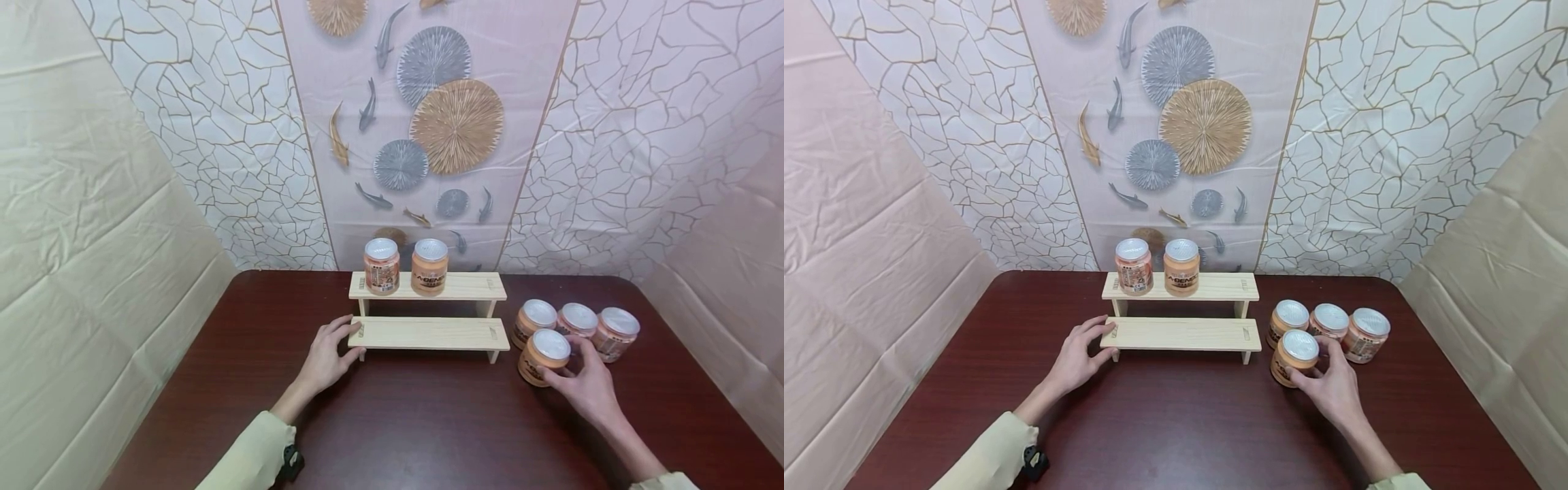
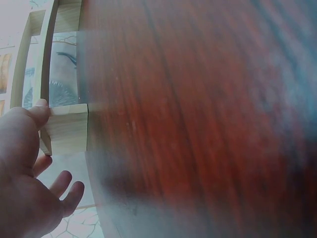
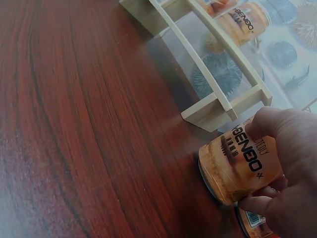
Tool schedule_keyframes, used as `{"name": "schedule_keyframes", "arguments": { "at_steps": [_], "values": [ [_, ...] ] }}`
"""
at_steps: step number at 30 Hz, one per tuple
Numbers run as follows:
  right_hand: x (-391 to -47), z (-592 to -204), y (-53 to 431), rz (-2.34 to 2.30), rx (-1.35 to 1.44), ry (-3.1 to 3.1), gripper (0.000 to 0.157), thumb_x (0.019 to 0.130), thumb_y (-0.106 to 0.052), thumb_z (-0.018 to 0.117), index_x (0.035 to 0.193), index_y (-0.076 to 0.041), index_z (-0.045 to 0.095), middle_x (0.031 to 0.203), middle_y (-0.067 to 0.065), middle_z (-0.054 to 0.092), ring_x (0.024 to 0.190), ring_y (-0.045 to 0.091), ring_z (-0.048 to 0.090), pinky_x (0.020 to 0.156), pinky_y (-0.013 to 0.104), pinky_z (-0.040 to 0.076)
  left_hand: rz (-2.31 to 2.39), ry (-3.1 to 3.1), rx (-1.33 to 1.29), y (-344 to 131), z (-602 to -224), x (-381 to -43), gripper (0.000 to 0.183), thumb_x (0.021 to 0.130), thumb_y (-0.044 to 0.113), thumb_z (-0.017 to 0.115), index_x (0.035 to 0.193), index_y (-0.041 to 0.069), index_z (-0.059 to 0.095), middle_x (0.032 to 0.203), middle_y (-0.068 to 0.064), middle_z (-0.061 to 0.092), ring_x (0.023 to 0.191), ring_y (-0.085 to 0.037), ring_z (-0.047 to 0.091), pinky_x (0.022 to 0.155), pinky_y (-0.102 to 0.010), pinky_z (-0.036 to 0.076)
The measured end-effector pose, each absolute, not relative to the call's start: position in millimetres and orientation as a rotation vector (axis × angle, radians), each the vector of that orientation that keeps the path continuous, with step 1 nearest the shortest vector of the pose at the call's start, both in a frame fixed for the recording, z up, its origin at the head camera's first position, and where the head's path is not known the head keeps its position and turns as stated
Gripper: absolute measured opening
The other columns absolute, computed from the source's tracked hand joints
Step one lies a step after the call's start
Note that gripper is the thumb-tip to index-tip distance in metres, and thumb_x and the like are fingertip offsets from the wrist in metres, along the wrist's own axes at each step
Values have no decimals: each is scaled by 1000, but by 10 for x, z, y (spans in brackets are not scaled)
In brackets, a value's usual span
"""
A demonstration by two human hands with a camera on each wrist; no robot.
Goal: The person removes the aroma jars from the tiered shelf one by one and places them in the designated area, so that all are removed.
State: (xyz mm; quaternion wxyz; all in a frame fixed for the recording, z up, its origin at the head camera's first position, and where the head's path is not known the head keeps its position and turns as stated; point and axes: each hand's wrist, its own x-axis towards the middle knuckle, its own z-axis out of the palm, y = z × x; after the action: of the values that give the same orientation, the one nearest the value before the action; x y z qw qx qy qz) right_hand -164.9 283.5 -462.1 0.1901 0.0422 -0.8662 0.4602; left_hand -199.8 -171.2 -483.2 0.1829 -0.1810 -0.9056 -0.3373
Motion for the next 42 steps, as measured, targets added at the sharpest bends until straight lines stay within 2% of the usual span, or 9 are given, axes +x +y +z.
{"name": "schedule_keyframes", "arguments": {
  "at_steps": [4,9,12,17,20,25,30,33,42],
  "values": [
    [-1648,-4616,2822,1308,129,-2431,67,70,13,82,125,14,44,121,31,53,109,46,54,75,5,43,-953,-2549,-511,-1715,-4834,-1998,46,84,14,82,127,5,68,139,-18,56,120,-45,51,97,-58,43],
    [-1630,-4584,2810,1318,137,-2440,68,71,12,81,126,15,41,122,33,51,111,51,53,79,3,40,-955,-2549,-508,-1718,-4838,-1993,46,84,14,82,127,5,68,139,-18,56,120,-45,51,97,-58,43],
    [-1619,-4544,2819,1214,149,-2447,69,70,7,84,124,14,43,119,32,53,107,48,56,79,5,39,-952,-2551,-510,-1721,-4842,-1992,46,85,14,82,128,5,68,139,-18,56,121,-45,51,97,-58,43],
    [-1669,-4404,2778,976,288,-2253,70,59,2,87,118,14,52,107,28,57,93,32,51,81,23,35,-944,-2549,-514,-1727,-4837,-1994,46,85,14,82,127,5,68,139,-19,56,120,-46,51,96,-58,43],
    [-1741,-4247,2685,939,397,-2149,67,58,1,84,117,14,55,108,29,57,96,33,48,85,17,31,-947,-2543,-513,-1732,-4829,-1994,45,85,14,82,127,4,68,138,-20,56,120,-46,51,96,-59,44],
    [-1871,-3975,2423,980,493,-2184,61,65,2,84,119,12,56,112,26,57,95,35,55,83,17,41,-954,-2539,-510,-1737,-4829,-1992,45,85,14,82,127,4,68,138,-20,56,120,-46,51,96,-59,44],
    [-2026,-3805,2117,1066,547,-2316,57,75,1,83,123,10,54,113,24,57,99,38,59,81,45,50,-953,-2546,-514,-1734,-4846,-1996,46,85,15,82,127,4,68,139,-19,56,121,-45,51,96,-58,44],
    [-2136,-3756,1955,1162,561,-2363,57,77,1,81,126,9,52,117,25,55,102,40,61,80,53,52,-957,-2549,-518,-1728,-4854,-2000,46,85,15,82,127,4,68,139,-19,56,121,-45,51,96,-58,43],
    [-2420,-3725,1603,1418,575,-2405,60,81,-1,79,131,8,47,130,27,50,115,44,56,89,52,52,-947,-2547,-521,-1721,-4864,-2009,46,85,16,82,128,4,68,139,-19,56,121,-45,51,96,-59,43]
  ]
}}
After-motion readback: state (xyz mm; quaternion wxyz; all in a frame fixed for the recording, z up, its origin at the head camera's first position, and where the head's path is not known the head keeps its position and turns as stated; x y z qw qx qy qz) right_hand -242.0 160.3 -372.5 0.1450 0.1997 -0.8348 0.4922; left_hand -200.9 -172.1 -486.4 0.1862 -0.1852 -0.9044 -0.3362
